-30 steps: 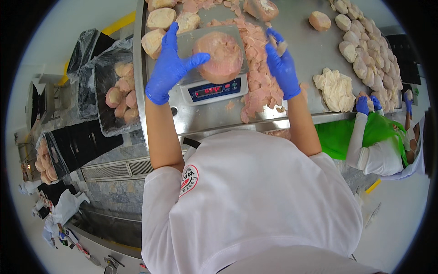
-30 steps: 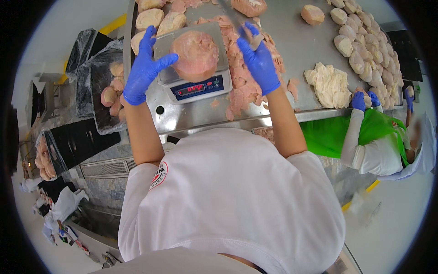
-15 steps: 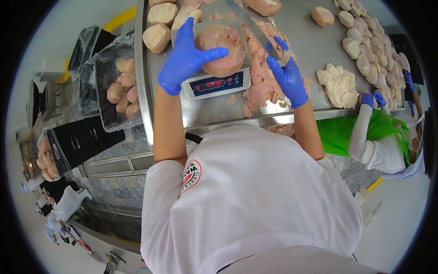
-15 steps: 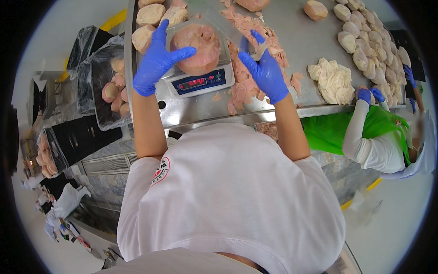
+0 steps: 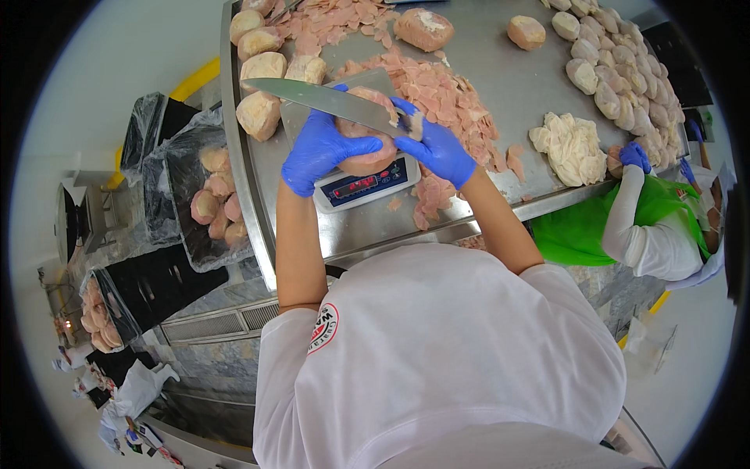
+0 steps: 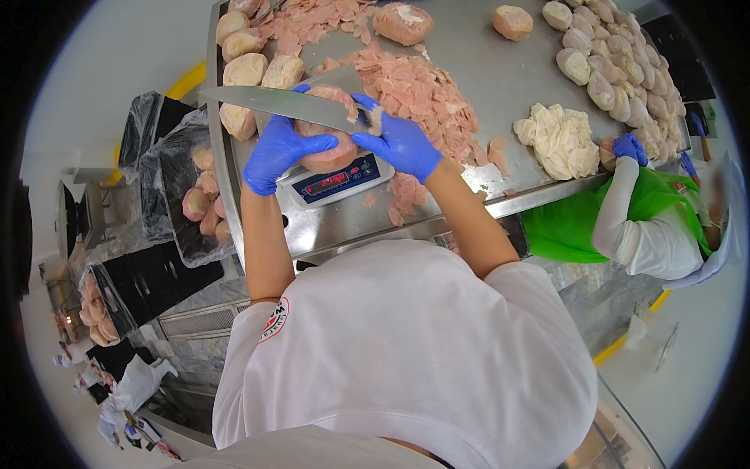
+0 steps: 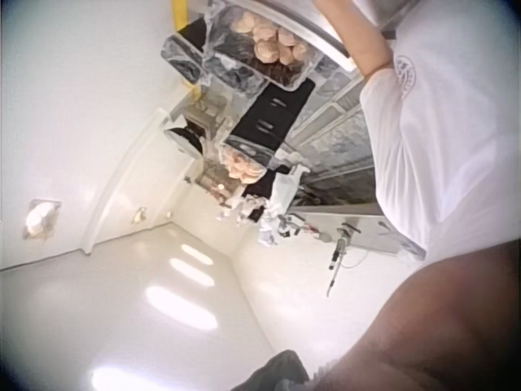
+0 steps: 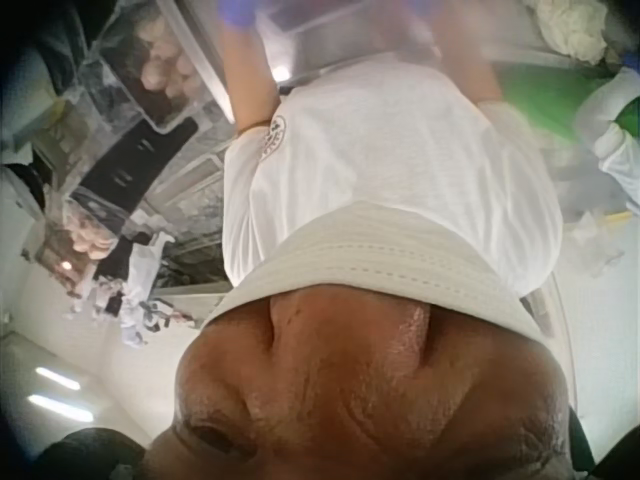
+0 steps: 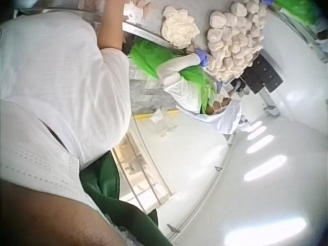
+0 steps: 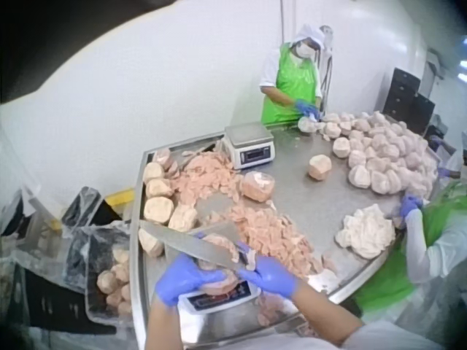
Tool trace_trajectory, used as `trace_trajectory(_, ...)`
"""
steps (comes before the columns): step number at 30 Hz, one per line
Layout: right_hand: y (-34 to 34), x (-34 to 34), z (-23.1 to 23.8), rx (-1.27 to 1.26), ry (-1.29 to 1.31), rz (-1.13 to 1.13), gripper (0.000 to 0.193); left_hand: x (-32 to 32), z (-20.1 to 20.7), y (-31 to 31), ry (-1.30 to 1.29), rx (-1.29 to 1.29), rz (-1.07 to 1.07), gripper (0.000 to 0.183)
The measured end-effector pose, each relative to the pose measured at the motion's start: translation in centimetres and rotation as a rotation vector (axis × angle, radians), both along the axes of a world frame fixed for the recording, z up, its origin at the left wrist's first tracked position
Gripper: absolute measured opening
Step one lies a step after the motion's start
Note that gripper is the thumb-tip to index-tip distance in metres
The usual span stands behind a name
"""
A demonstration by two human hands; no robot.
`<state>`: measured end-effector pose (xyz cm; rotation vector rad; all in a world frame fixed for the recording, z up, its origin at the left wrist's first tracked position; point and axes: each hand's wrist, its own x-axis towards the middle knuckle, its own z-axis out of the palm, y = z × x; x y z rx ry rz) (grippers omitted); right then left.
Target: The person trims fat and skin from raw chicken breasts using a knife on a digital scale. They repeatedly weigh the chicken, trim excess material, and place the trimmed pieces into a bin while discarding the trimmings. The process is repeated for multiple chicken breasts in a commercial kitchen setting.
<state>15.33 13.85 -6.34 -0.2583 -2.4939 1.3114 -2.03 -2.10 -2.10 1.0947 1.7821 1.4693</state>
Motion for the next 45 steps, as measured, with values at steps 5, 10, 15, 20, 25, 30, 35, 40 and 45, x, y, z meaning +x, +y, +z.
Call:
trace_trajectory(5,0.2,-1.1,1.7,-0.036,-0.109,0.06,0.071,-1.2,0.9,-0.6,-0.117,-0.027,-0.086,0.105)
trace_trajectory(10,1.8,0.4,-0.2,-0.125,0.047,0.195,0.072,-2.4,1.2,-0.8,-0.015,-0.042,-0.218,0.103)
trace_trajectory(15,1.8,-2.6,1.0,-0.045,-0.018,0.159,0.069,-3.5,0.6,-0.1,0.03,-0.098,-0.283,0.105)
trace_trajectory(20,0.7,-4.5,2.7,-0.073,-0.07,0.053,0.065,-4.4,0.9,-0.1,0.007,-0.085,-0.233,0.11)
trace_trajectory(25,-0.9,-3.2,1.3,0.018,-0.096,-0.164,0.066,-2.5,0.3,-0.7,0.205,-0.006,0.016,0.108)
trace_trajectory(30,-0.7,0.6,-0.7,-0.098,-0.05,-0.071,0.066,-1.1,0.4,-0.6,0.015,-0.075,0.059,0.101)
trace_trajectory(35,3.4,0.8,-3.5,-0.131,-0.138,-0.351,0.071,-0.9,0.4,-0.7,0.11,-0.049,0.033,0.098)
trace_trajectory(40,2.6,1.3,0.3,-0.527,-0.222,-0.441,0.073,-0.8,0.3,-1.7,0.203,0.004,0.234,0.095)
trace_trajectory(45,3.2,3.4,-1.9,-1.069,-0.199,-0.392,0.066,-1.2,2.4,-3.1,0.235,0.037,0.25,0.095)
